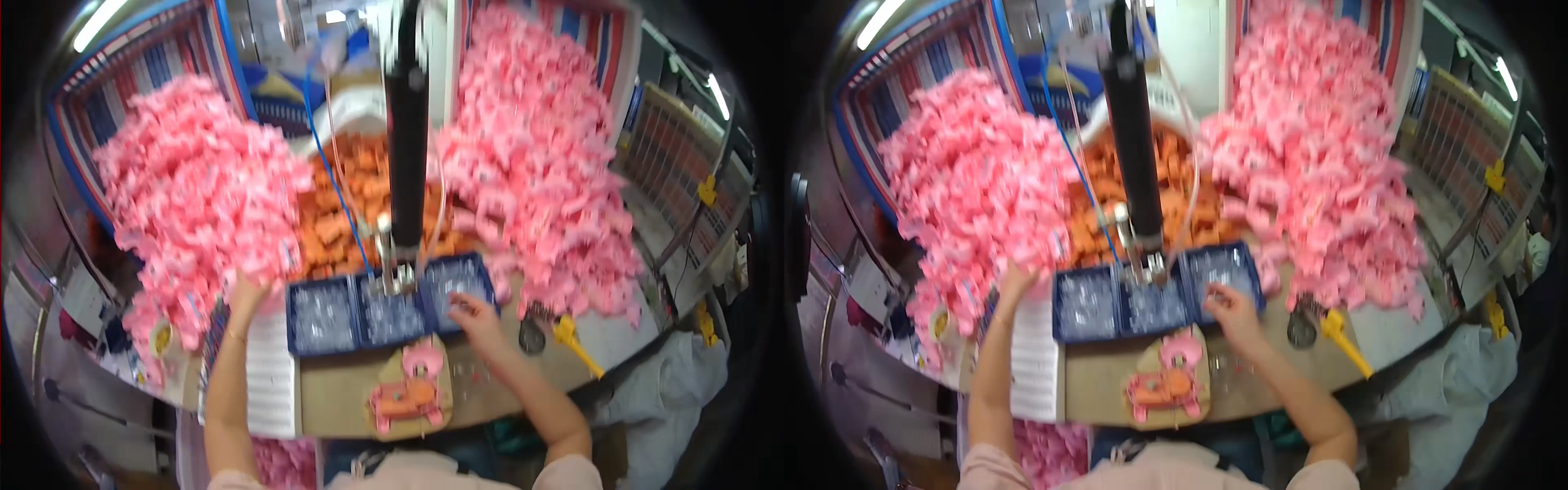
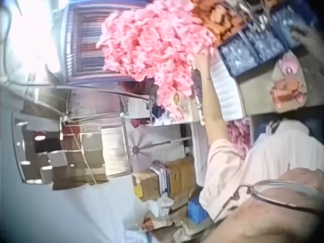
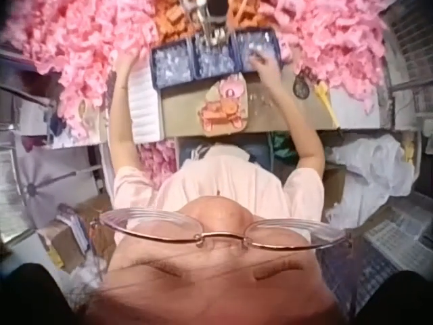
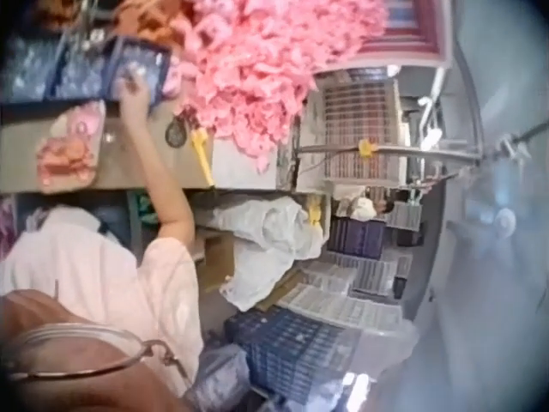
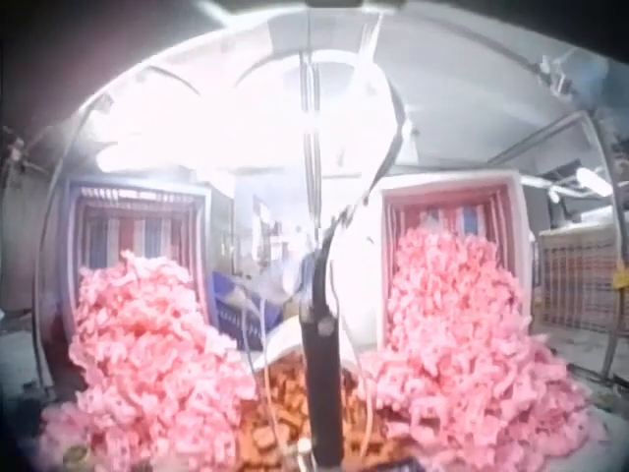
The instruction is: Assembling a plastic toy pony by gluing internal components and using a power screwdriver to fasten the outer shell.
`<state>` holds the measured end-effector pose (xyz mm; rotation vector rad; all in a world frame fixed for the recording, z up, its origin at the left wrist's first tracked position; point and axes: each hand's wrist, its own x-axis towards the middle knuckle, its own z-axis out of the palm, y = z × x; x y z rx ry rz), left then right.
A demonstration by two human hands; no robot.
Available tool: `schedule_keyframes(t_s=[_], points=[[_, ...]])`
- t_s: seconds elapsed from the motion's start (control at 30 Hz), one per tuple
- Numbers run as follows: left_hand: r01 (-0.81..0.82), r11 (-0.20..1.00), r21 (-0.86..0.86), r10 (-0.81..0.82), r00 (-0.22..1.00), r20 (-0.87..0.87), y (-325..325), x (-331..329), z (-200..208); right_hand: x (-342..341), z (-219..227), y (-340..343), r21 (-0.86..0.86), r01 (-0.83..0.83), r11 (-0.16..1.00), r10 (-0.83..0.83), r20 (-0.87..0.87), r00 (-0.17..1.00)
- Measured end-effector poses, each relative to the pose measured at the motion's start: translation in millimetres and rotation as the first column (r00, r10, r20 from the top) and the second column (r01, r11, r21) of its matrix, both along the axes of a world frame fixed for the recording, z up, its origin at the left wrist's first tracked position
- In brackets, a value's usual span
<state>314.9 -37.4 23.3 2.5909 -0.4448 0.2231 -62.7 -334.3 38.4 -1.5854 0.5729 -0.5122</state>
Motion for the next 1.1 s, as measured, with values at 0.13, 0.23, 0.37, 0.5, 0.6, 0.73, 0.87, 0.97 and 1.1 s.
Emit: schedule_keyframes(t_s=[0.13, 0.23, 0.37, 0.5, 0.6, 0.73, 0.87, 0.97, 1.1], points=[[-0.043, 0.832, -0.552, -0.041, 0.990, -0.139, 49.3, 34.4, 11.8, -63.0, 38.9, 21.2, 0.222, -0.115, 0.968, 0.102, 0.067, 0.992], [0.343, 0.615, -0.710, -0.302, 0.934, 0.189, 67.1, -27.1, 56.8, -98.2, 59.0, 43.5, 0.166, -0.098, 0.981, 0.130, -0.191, 0.973], [-0.122, 0.057, -0.991, -0.453, 0.882, -0.134, 44.1, -156.9, 94.4, -102.8, 36.3, 59.6, -0.215, -0.235, 0.948, 0.164, -0.304, 0.938], [-0.313, 0.067, -0.947, -0.580, 0.760, -0.292, 51.5, -232.1, 81.4, -91.4, 30.1, 86.8, -0.613, -0.335, 0.716, 0.109, -0.376, 0.920], [-0.320, 0.107, -0.941, -0.592, 0.740, -0.319, 54.3, -264.1, 74.6, -89.7, 23.6, 95.9, -0.742, -0.377, 0.554, 0.087, -0.399, 0.913], [-0.308, 0.382, -0.871, -0.503, 0.722, -0.476, 46.1, -284.2, 73.0, -84.6, 25.3, 100.6, -0.789, -0.415, 0.452, 0.033, -0.450, 0.892], [-0.372, 0.463, -0.804, -0.503, 0.637, -0.584, 29.8, -283.4, 71.9, -78.7, 34.5, 92.9, -0.773, -0.474, 0.422, 0.082, -0.489, 0.869], [-0.373, 0.485, -0.791, -0.602, 0.513, -0.612, 24.7, -283.3, 70.1, -86.5, 31.1, 88.6, -0.727, -0.436, 0.531, 0.069, -0.475, 0.877], [-0.390, 0.436, -0.811, -0.624, 0.518, -0.585, 16.1, -283.6, 64.8, -79.6, 34.7, 90.4, -0.721, -0.486, 0.495, 0.082, -0.518, 0.852]])
